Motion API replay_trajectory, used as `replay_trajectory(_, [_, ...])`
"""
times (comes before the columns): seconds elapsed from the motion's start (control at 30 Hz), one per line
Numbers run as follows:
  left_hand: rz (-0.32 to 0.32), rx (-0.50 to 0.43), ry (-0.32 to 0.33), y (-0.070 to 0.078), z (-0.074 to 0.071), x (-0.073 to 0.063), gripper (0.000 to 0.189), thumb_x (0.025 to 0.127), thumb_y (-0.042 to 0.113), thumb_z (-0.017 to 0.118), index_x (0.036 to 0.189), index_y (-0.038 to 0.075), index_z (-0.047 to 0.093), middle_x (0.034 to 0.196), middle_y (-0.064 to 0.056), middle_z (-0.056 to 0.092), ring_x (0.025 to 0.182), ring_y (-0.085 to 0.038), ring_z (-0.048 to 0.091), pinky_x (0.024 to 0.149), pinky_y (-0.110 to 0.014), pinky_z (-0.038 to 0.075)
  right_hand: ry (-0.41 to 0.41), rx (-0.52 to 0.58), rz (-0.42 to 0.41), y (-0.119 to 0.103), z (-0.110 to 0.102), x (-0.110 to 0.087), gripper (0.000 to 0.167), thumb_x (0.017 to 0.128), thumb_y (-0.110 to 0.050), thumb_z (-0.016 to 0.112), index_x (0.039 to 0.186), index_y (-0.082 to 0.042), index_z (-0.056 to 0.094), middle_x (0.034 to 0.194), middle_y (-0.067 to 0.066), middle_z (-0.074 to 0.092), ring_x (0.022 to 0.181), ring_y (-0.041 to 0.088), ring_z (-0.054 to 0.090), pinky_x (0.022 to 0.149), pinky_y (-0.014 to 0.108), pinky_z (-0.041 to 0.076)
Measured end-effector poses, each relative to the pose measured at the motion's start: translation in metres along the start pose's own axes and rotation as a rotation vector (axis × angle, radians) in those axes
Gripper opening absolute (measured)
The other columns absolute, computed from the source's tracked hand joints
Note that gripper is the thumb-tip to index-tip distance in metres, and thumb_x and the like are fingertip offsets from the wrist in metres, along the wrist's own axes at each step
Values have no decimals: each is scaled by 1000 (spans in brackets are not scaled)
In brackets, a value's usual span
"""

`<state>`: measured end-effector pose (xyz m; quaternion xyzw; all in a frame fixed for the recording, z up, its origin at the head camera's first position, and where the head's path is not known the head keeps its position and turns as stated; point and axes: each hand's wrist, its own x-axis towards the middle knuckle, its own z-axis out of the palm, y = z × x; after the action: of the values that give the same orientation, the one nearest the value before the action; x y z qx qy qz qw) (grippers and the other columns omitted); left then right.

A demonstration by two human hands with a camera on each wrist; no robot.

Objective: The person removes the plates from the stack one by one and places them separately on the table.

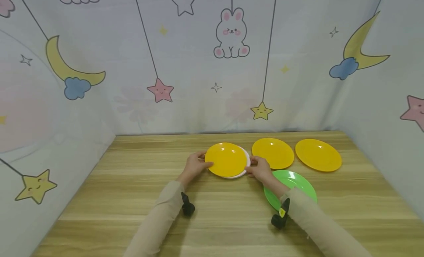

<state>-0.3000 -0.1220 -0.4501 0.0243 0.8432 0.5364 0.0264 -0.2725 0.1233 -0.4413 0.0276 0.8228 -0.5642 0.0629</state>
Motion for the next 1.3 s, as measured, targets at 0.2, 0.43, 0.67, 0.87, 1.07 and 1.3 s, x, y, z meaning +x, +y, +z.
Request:
replay_trajectory(0.2, [8,-13,34,1,-3,-2,55,75,5,72,126,-4,50,112,-20,58,95,-29,61,76,-33,55,0,2,4,-2,0,0,55,82,5,61,131,11,38,115,27,50,73,14,60,60,26,56])
replay_trajectory(0.43, [-5,-55,78,-3,-5,-4,53,78,4,69,126,-4,49,116,-20,55,87,-22,61,77,-34,55,9,-22,19,0,1,1,55,82,3,62,131,9,39,114,25,51,74,15,59,60,25,56])
replay_trajectory(0.67, [-23,-184,116,-4,-6,-7,52,79,0,66,127,-6,47,117,-23,52,64,-10,60,57,-23,56,19,-38,-1,3,1,3,56,81,2,63,131,10,39,113,25,51,75,17,59,60,25,56])
replay_trajectory(0.87, [-46,-212,154,-2,-14,-10,51,81,-1,64,129,-4,47,118,-22,51,63,-9,59,56,-24,56,10,-24,-8,3,2,3,55,81,3,63,130,11,39,112,26,51,72,15,59,59,26,56])
replay_trajectory(1.07, [-47,-237,163,-4,-27,-13,53,82,-2,62,132,-2,44,121,-20,50,69,-12,62,64,-29,57,12,-11,-5,2,2,3,55,81,4,63,130,11,39,112,26,51,70,14,59,59,26,56])
replay_trajectory(1.3, [-46,-245,174,-3,-46,-19,53,84,0,60,134,-2,41,123,-19,46,75,-14,63,74,-36,56,10,-14,3,1,2,2,54,81,4,62,130,12,39,112,26,50,75,18,60,60,26,57])
